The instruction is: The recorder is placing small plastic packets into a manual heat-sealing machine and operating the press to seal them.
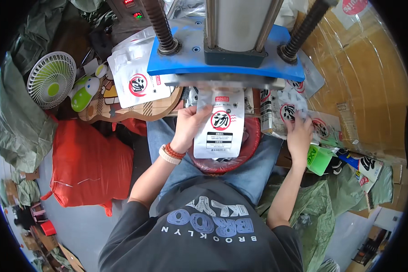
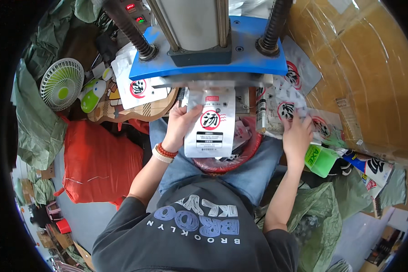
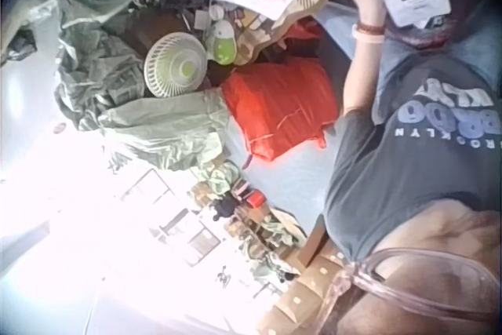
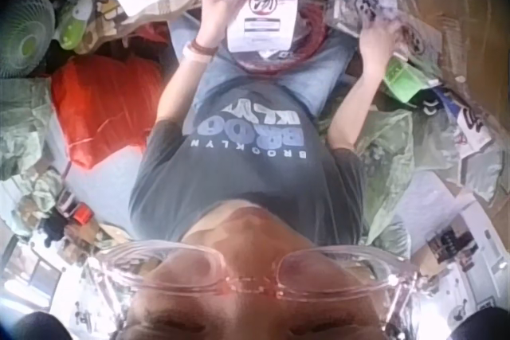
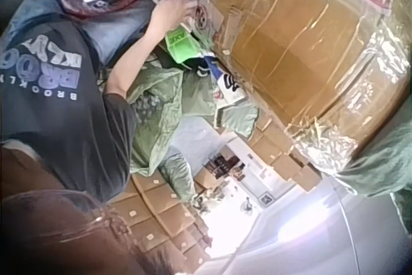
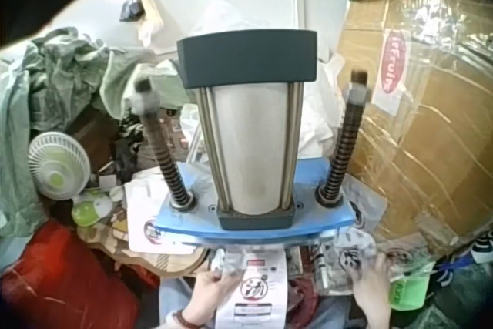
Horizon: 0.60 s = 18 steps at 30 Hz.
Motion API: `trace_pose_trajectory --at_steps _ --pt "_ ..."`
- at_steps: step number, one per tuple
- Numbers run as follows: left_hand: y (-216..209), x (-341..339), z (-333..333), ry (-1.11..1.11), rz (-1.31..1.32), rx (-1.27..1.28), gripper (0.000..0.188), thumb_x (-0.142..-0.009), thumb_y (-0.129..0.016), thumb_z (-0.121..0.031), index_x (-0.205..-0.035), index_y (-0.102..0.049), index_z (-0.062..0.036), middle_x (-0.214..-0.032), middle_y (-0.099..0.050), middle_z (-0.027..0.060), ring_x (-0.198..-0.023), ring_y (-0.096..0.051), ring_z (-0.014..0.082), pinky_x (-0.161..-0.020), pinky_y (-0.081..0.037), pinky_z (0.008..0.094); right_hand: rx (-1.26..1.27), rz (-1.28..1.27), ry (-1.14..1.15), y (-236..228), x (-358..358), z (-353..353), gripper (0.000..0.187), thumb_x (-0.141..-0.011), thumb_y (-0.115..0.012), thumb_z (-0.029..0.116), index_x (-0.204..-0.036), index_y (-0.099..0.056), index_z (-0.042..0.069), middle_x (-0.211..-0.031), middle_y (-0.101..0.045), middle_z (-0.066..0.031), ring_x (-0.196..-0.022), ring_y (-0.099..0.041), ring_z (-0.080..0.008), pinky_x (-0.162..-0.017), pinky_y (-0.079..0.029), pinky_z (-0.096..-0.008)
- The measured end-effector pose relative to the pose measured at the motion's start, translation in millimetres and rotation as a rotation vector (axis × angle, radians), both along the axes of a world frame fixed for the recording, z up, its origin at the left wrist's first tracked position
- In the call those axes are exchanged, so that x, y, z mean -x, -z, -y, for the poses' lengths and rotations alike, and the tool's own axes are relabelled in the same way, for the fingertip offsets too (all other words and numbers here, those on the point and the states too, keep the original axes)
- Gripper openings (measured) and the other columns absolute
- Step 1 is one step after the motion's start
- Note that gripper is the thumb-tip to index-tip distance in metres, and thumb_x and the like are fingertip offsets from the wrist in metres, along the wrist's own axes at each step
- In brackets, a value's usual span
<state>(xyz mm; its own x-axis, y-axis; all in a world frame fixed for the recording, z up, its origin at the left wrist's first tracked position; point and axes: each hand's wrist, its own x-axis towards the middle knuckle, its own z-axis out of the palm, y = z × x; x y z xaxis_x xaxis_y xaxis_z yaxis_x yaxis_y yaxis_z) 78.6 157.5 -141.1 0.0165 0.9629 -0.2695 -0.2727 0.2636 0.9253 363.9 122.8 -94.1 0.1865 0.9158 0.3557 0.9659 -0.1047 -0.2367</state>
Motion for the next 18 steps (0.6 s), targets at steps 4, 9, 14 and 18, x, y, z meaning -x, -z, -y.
trace_pose_trajectory --at_steps 4,9,14,18 --pt "-13 31 -11 0.279 -0.627 -0.029 0.028 -0.089 -0.068 -0.025 -0.097 -0.070 0.0021 -0.080 -0.070 0.0076 -0.067 -0.061 0.0080 -0.061 -0.048 0.0256 0.216 -0.254 -0.199 37 -11 4 0.028 -0.098 -0.051 0.024 -0.111 -0.064 0.002 -0.093 -0.055 -0.0194 -0.086 -0.054 -0.0394 -0.079 -0.044 -0.0429" --pt "6 115 -19 -0.085 -1.827 -0.498 0.085 -0.080 -0.066 -0.057 -0.145 -0.038 -0.0094 -0.151 -0.037 0.0122 -0.141 -0.030 0.0353 -0.109 -0.021 0.0628 0.198 -0.485 -0.362 32 -23 22 0.030 -0.096 -0.055 0.021 -0.122 -0.061 0.006 -0.117 -0.060 -0.0168 -0.111 -0.056 -0.0334 -0.094 -0.042 -0.0370" --pt "29 137 27 -0.011 -1.555 -0.793 0.046 -0.079 -0.074 -0.017 -0.124 -0.063 -0.0114 -0.121 -0.065 0.0100 -0.114 -0.062 0.0277 -0.094 -0.049 0.0366 0.085 -0.376 -0.334 23 -19 26 0.036 -0.087 -0.066 0.017 -0.120 -0.060 0.004 -0.122 -0.058 -0.0129 -0.119 -0.049 -0.0347 -0.099 -0.039 -0.0400" --pt "13 125 53 -0.149 -1.213 -0.550 0.025 -0.079 -0.067 -0.001 -0.102 -0.073 -0.0106 -0.088 -0.071 0.0132 -0.070 -0.069 0.0237 -0.062 -0.053 0.0288 0.101 -0.325 -0.359 26 -6 27 0.043 -0.086 -0.068 0.020 -0.125 -0.057 0.004 -0.127 -0.054 -0.0185 -0.118 -0.049 -0.0355 -0.104 -0.035 -0.0407"
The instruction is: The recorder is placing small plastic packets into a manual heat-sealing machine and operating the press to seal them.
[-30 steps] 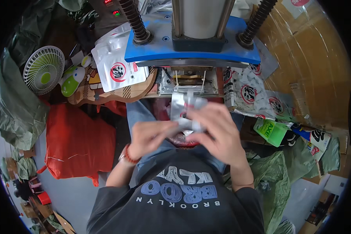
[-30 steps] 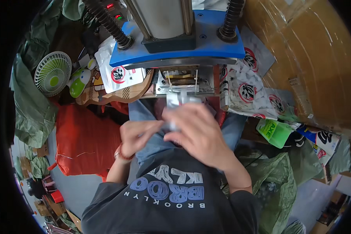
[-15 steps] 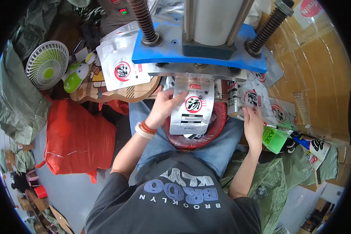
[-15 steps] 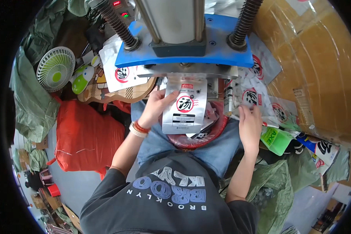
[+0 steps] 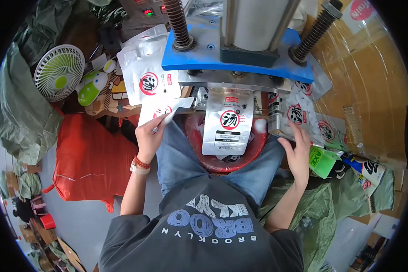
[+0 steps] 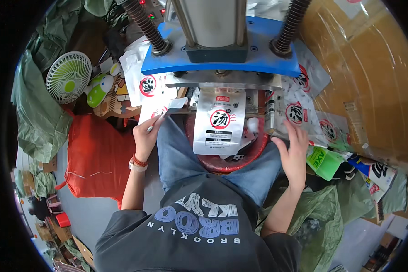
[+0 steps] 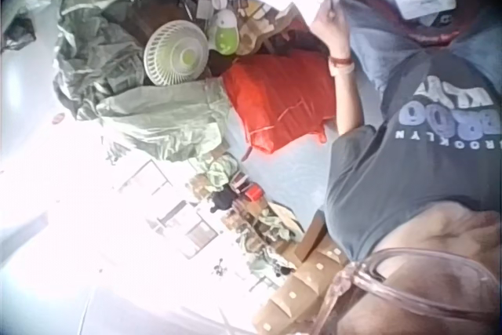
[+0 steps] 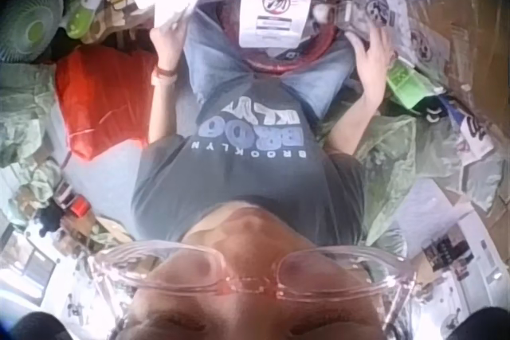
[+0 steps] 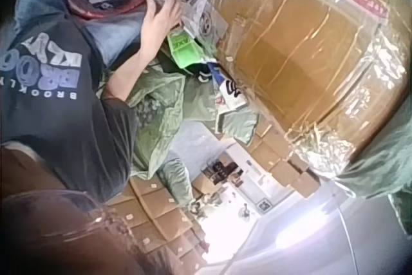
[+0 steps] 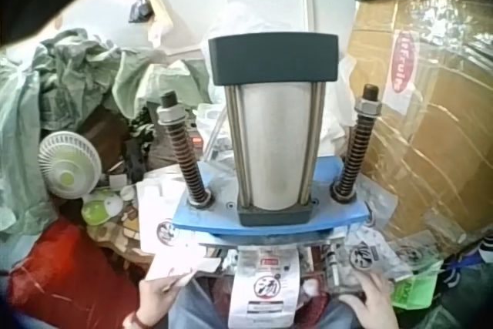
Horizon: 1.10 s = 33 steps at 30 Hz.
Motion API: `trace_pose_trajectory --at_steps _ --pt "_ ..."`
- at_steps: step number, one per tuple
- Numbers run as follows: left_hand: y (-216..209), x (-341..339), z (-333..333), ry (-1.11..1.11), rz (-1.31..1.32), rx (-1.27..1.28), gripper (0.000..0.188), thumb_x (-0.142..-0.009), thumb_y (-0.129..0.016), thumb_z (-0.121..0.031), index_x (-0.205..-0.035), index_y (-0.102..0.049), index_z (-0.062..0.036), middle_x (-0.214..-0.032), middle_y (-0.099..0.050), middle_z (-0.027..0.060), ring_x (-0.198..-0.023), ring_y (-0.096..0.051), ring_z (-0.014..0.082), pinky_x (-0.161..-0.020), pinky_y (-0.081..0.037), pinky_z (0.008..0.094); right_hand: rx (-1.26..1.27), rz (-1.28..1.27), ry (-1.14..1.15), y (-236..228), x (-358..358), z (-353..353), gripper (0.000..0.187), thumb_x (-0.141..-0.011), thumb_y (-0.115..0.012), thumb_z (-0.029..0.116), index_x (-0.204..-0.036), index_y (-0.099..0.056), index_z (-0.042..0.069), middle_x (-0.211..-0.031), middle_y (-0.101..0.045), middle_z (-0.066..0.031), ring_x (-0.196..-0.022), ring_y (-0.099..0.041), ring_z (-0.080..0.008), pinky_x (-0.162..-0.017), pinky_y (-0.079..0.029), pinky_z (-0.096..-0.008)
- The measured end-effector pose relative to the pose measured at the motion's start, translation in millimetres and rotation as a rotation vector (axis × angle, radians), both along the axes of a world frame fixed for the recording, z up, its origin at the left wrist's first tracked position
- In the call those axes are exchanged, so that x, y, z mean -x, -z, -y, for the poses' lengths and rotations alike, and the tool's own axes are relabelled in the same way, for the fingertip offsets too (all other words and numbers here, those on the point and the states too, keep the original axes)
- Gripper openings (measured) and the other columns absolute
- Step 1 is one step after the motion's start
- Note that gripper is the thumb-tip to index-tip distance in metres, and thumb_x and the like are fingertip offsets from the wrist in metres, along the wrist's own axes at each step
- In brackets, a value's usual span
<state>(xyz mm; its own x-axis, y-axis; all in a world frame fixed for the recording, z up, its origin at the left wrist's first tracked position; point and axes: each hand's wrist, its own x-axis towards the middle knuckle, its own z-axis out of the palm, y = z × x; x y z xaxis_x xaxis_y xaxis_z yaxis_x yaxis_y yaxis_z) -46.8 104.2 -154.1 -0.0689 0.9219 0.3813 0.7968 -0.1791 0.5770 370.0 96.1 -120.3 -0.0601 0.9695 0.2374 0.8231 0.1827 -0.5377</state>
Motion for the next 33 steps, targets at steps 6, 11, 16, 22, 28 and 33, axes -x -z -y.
trace_pose_trajectory --at_steps 6,11,16,22,28,33 --pt "-18 -29 20 -0.070 0.195 -0.158 0.039 -0.074 -0.061 0.014 -0.108 -0.070 -0.0023 -0.083 -0.069 0.0127 -0.066 -0.061 0.0110 -0.062 -0.048 0.0224 0.015 0.256 -0.027 3 6 -10 0.059 -0.086 -0.068 0.033 -0.133 -0.048 0.005 -0.141 -0.042 -0.0169 -0.127 -0.043 -0.0379 -0.106 -0.033 -0.0445" --pt "-21 -24 41 -0.129 0.387 -0.205 0.017 -0.087 -0.068 0.004 -0.103 -0.069 0.0058 -0.087 -0.071 0.0022 -0.075 -0.057 0.0028 -0.068 -0.046 0.0180 -0.170 -0.082 -0.042 0 6 7 0.036 -0.085 -0.070 0.018 -0.116 -0.061 0.003 -0.127 -0.054 -0.0157 -0.115 -0.054 -0.0334 -0.097 -0.042 -0.0397" --pt "-18 -17 60 -0.183 0.704 -0.233 0.015 -0.090 -0.068 -0.005 -0.101 -0.070 0.0048 -0.090 -0.070 0.0028 -0.077 -0.057 0.0049 -0.072 -0.045 0.0201 0.277 -0.484 -0.260 50 30 29 0.011 -0.086 -0.064 0.004 -0.096 -0.066 -0.001 -0.091 -0.067 -0.0125 -0.091 -0.065 -0.0253 -0.082 -0.050 -0.0330" --pt "-6 -19 69 -0.208 0.879 -0.084 0.020 -0.094 -0.066 -0.015 -0.101 -0.069 0.0035 -0.093 -0.070 0.0069 -0.080 -0.061 0.0072 -0.072 -0.046 0.0213 0.416 -0.102 -0.388 214 78 -15 0.028 -0.089 -0.051 0.008 -0.114 -0.061 -0.001 -0.106 -0.065 -0.0226 -0.098 -0.062 -0.0407 -0.086 -0.049 -0.0447" --pt "6 -13 73 -0.277 0.967 -0.012 0.021 -0.093 -0.066 -0.014 -0.102 -0.070 0.0049 -0.094 -0.070 0.0046 -0.083 -0.059 0.0062 -0.078 -0.046 0.0222 0.493 -0.280 -0.389 326 167 -81 0.034 -0.087 -0.054 0.010 -0.119 -0.057 0.000 -0.113 -0.062 -0.0259 -0.106 -0.061 -0.0388 -0.089 -0.049 -0.0428" --pt "17 -4 83 -0.288 0.954 0.049 0.021 -0.094 -0.064 -0.015 -0.101 -0.069 0.0047 -0.093 -0.071 0.0077 -0.080 -0.063 0.0093 -0.076 -0.048 0.0234 0.535 -0.141 -0.411 368 240 -84 0.051 -0.096 -0.050 0.040 -0.134 -0.049 0.007 -0.124 -0.060 -0.0202 -0.112 -0.059 -0.0354 -0.096 -0.046 -0.0396"
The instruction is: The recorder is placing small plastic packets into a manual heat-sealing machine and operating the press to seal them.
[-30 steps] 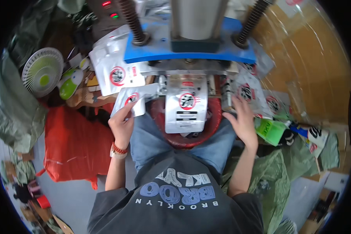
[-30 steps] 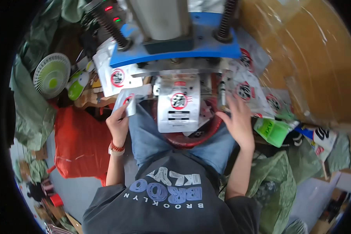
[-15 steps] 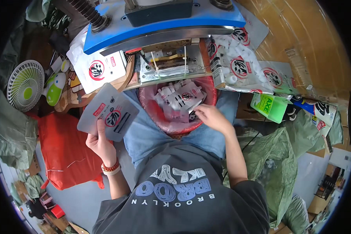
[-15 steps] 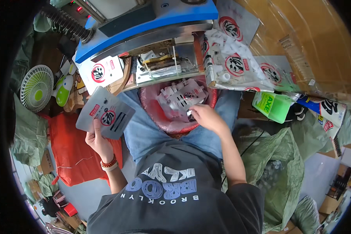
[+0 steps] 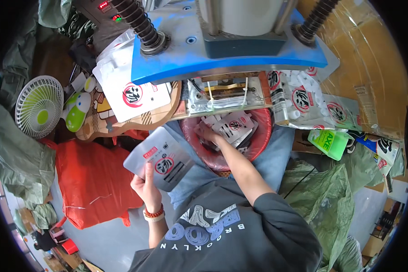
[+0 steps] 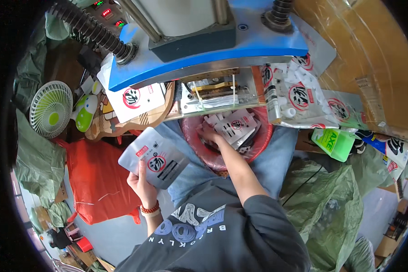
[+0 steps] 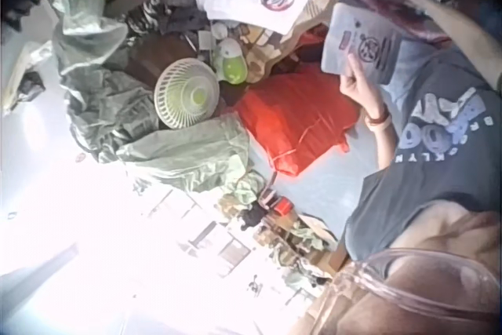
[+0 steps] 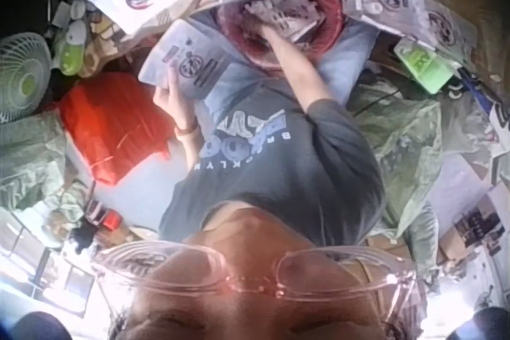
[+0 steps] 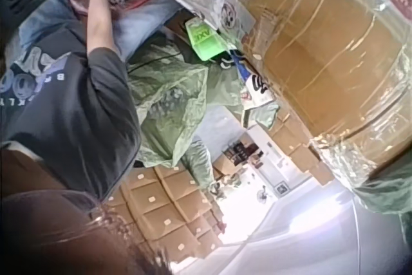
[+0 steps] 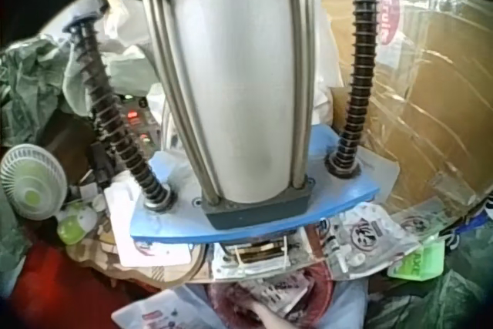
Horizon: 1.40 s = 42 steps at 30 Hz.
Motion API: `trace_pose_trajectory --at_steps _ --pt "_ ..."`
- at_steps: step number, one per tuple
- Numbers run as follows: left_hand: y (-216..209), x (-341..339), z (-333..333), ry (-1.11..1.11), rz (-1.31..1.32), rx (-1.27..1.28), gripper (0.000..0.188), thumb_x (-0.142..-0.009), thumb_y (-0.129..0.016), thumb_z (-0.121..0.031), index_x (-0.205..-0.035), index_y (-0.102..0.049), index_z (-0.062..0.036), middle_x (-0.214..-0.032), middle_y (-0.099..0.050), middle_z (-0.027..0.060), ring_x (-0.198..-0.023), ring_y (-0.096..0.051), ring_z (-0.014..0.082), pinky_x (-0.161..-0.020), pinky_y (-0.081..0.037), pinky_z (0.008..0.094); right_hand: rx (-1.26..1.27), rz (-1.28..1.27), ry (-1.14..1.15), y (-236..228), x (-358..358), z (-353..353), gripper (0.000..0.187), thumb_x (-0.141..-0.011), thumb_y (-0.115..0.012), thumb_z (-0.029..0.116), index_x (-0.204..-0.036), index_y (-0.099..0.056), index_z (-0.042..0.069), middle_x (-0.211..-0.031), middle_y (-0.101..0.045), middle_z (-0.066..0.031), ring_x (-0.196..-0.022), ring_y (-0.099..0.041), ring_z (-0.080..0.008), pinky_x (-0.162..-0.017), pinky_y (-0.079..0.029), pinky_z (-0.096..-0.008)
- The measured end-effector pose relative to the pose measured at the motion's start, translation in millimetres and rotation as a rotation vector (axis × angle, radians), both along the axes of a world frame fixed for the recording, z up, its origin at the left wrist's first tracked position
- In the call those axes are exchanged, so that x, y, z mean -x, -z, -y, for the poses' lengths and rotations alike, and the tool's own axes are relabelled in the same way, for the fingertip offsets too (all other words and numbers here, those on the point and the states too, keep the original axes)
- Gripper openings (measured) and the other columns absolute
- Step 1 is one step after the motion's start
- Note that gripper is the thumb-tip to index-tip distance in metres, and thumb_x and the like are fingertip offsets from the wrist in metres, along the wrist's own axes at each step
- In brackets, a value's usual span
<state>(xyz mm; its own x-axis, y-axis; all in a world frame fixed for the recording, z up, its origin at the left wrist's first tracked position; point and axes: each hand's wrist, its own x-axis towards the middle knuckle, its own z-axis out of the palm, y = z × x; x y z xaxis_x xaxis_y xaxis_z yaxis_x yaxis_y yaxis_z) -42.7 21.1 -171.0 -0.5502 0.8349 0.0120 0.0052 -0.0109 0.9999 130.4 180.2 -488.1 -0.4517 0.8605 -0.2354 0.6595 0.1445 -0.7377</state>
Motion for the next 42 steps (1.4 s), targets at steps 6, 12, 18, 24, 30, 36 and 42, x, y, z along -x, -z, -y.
trace_pose_trajectory --at_steps 6,12,18,24,30,36,42 --pt "15 10 0 0.036 0.066 0.048 0.022 -0.094 -0.064 -0.014 -0.103 -0.068 0.0053 -0.093 -0.071 0.0085 -0.080 -0.064 0.0100 -0.075 -0.049 0.0234 0.562 -0.094 0.346 26 -36 35 0.051 -0.102 -0.039 0.038 -0.144 -0.040 0.011 -0.140 -0.050 -0.0194 -0.129 -0.048 -0.0301 -0.107 -0.035 -0.0361" --pt "9 3 -8 0.040 0.131 0.065 0.021 -0.092 -0.067 -0.014 -0.102 -0.070 0.0051 -0.094 -0.070 0.0055 -0.084 -0.059 0.0072 -0.079 -0.045 0.0235 0.652 -0.360 0.396 57 2 31 0.046 -0.102 -0.032 0.024 -0.144 -0.038 0.008 -0.139 -0.048 -0.0233 -0.130 -0.045 -0.0331 -0.109 -0.033 -0.0359" --pt "1 -24 -7 0.120 0.093 0.161 0.021 -0.093 -0.065 -0.013 -0.103 -0.069 0.0047 -0.095 -0.070 0.0050 -0.083 -0.061 0.0086 -0.077 -0.048 0.0250 0.377 -0.031 0.373 57 22 21 0.050 -0.101 -0.028 0.023 -0.143 -0.030 -0.005 -0.102 -0.064 -0.0335 -0.104 -0.062 -0.0448 -0.090 -0.047 -0.0485" --pt "2 -39 -12 0.174 0.092 0.166 0.020 -0.091 -0.068 -0.014 -0.098 -0.071 0.0046 -0.089 -0.071 0.0067 -0.077 -0.061 0.0088 -0.074 -0.047 0.0247 0.192 0.130 0.173 41 9 5 0.029 -0.093 -0.042 0.016 -0.110 -0.058 -0.001 -0.098 -0.068 -0.0245 -0.094 -0.067 -0.0409 -0.083 -0.052 -0.0501" --pt "-2 -50 -29 0.301 -0.022 0.161 0.017 -0.088 -0.072 -0.012 -0.091 -0.073 0.0041 -0.082 -0.069 -0.0005 -0.075 -0.056 0.0047 -0.070 -0.045 0.0214 -0.145 0.039 0.135 -5 -4 10 0.027 -0.091 -0.045 0.020 -0.100 -0.064 0.004 -0.100 -0.067 -0.0251 -0.096 -0.065 -0.0409 -0.083 -0.051 -0.0479" --pt "-22 -57 -49 0.386 -0.397 0.067 0.017 -0.078 -0.072 0.002 -0.095 -0.074 -0.0017 -0.088 -0.073 0.0065 -0.074 -0.064 0.0088 -0.066 -0.049 0.0232 0.243 -0.706 0.379 -221 -110 69 0.023 -0.087 -0.064 -0.003 -0.109 -0.064 0.002 -0.098 -0.066 -0.0068 -0.093 -0.065 -0.0168 -0.079 -0.053 -0.0296" --pt "-62 -74 -51 0.402 -1.001 -0.309 0.040 -0.062 -0.060 0.013 -0.096 -0.072 -0.0051 -0.099 -0.072 0.0065 -0.094 -0.068 0.0248 -0.078 -0.055 0.0324 -0.980 -0.518 0.308 -391 -147 112 0.026 -0.073 -0.071 -0.011 -0.097 -0.068 -0.002 -0.104 -0.065 -0.0165 -0.091 -0.065 -0.0303 -0.078 -0.055 -0.0382"
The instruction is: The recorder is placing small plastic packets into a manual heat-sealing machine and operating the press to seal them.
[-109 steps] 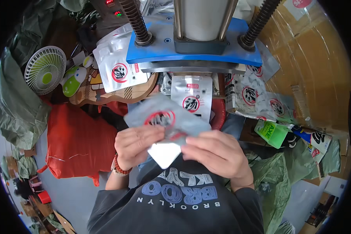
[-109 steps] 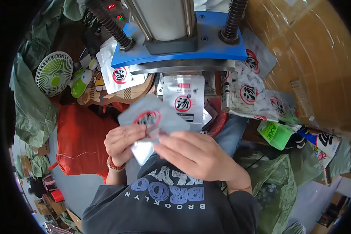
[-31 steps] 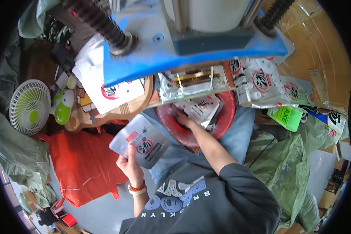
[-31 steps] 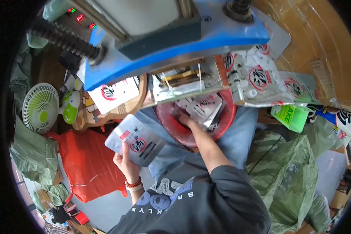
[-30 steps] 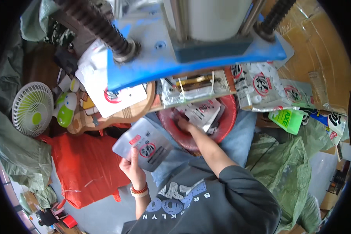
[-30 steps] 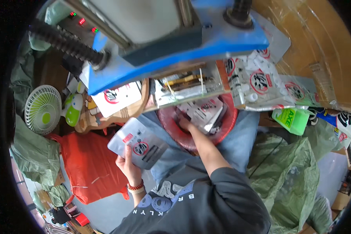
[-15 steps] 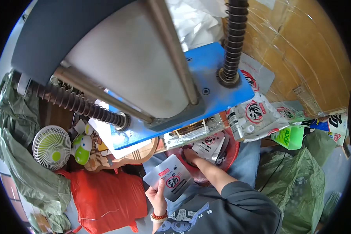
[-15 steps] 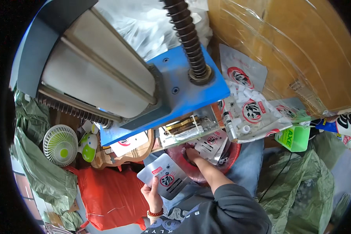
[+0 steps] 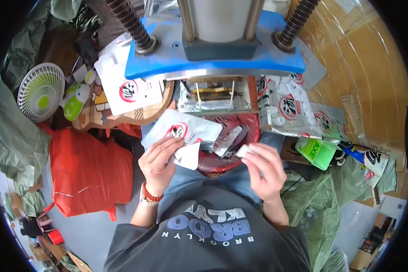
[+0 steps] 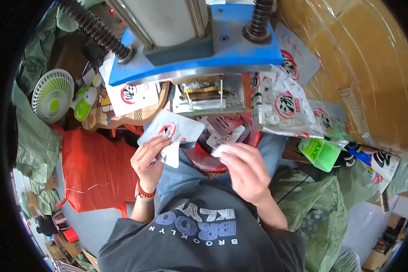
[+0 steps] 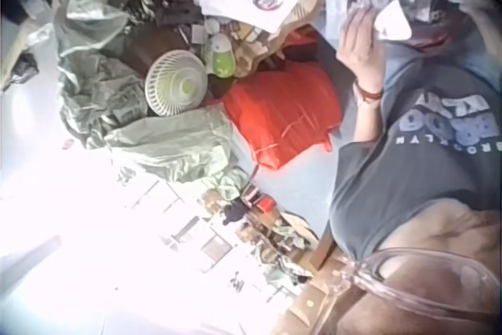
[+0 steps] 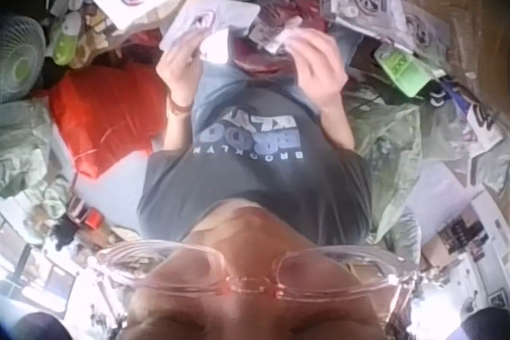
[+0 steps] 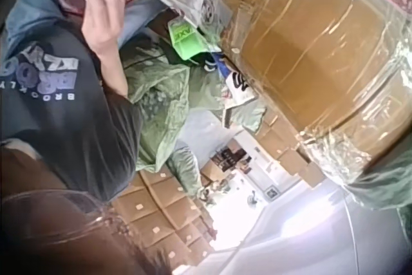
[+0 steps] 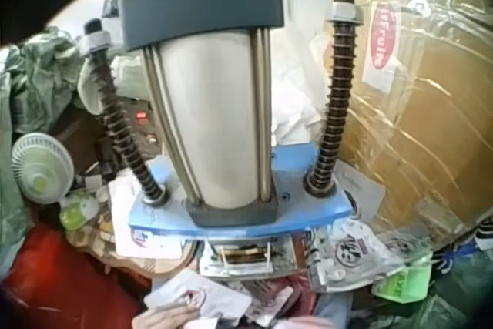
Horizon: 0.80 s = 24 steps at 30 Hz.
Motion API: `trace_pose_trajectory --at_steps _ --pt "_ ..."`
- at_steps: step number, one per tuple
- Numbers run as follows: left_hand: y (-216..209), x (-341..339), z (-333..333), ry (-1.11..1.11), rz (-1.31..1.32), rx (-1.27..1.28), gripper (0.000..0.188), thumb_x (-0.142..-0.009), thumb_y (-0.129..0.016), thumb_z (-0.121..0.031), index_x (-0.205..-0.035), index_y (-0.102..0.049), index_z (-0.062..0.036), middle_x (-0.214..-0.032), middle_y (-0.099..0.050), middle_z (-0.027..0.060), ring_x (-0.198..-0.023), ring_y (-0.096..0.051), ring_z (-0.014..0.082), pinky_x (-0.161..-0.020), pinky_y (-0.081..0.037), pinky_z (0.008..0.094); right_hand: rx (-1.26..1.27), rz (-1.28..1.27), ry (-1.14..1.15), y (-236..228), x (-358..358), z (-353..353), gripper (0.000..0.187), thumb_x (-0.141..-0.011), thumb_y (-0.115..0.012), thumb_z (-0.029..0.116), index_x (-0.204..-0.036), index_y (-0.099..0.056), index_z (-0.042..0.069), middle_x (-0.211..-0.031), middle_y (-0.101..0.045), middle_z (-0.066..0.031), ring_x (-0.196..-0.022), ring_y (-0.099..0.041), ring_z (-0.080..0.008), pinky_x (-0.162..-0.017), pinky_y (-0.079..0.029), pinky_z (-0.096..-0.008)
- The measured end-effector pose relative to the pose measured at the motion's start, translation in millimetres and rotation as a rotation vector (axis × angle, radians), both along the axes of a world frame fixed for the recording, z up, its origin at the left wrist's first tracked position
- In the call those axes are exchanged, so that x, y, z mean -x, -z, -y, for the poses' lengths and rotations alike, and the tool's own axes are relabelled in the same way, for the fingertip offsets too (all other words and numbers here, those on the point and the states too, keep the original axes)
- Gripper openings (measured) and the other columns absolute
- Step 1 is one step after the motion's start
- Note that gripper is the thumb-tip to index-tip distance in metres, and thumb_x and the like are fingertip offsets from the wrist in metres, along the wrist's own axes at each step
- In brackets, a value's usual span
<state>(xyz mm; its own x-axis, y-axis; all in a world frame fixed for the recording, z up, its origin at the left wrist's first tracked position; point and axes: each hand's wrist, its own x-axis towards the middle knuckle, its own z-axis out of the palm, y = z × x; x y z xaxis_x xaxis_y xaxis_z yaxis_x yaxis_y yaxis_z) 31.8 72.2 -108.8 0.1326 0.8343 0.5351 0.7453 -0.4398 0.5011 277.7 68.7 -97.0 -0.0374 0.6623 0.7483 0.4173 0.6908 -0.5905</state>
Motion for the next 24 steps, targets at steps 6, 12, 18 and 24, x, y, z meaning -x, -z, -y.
trace_pose_trajectory --at_steps 6,12,18,24 --pt "-39 -9 16 0.225 -0.139 -0.134 0.031 -0.065 -0.070 0.001 -0.095 -0.072 -0.0038 -0.095 -0.073 0.0061 -0.084 -0.071 0.0216 -0.069 -0.056 0.0288 0.007 0.318 -0.246 -33 5 11 0.028 -0.071 -0.069 -0.005 -0.099 -0.069 -0.001 -0.101 -0.066 -0.0132 -0.090 -0.065 -0.0294 -0.075 -0.055 -0.0366" --pt "0 -24 0 0.353 0.268 0.478 0.018 -0.085 -0.072 -0.013 -0.097 -0.072 0.0009 -0.084 -0.073 0.0098 -0.069 -0.070 0.0194 -0.061 -0.051 0.0241 0.339 0.209 -0.237 -35 -4 -7 0.051 -0.074 -0.078 0.007 -0.121 -0.060 0.001 -0.117 -0.063 -0.0141 -0.112 -0.057 -0.0326 -0.095 -0.047 -0.0394" --pt "42 -41 -64 0.200 1.134 0.903 0.024 -0.092 -0.067 -0.020 -0.094 -0.070 0.0032 -0.081 -0.071 0.0057 -0.068 -0.065 0.0076 -0.057 -0.050 0.0227 0.165 -0.002 0.213 -34 -42 -22 0.039 -0.091 -0.063 0.012 -0.126 -0.053 -0.003 -0.129 -0.056 -0.0156 -0.122 -0.051 -0.0252 -0.105 -0.036 -0.0383" --pt "22 -44 -94 0.135 1.167 0.947 0.023 -0.090 -0.068 -0.020 -0.096 -0.070 0.0019 -0.084 -0.071 0.0055 -0.074 -0.064 0.0078 -0.065 -0.050 0.0229 0.548 0.557 0.404 31 -74 -36 0.030 -0.099 -0.052 0.022 -0.120 -0.058 0.001 -0.107 -0.063 -0.0210 -0.095 -0.059 -0.0391 -0.086 -0.045 -0.0428"
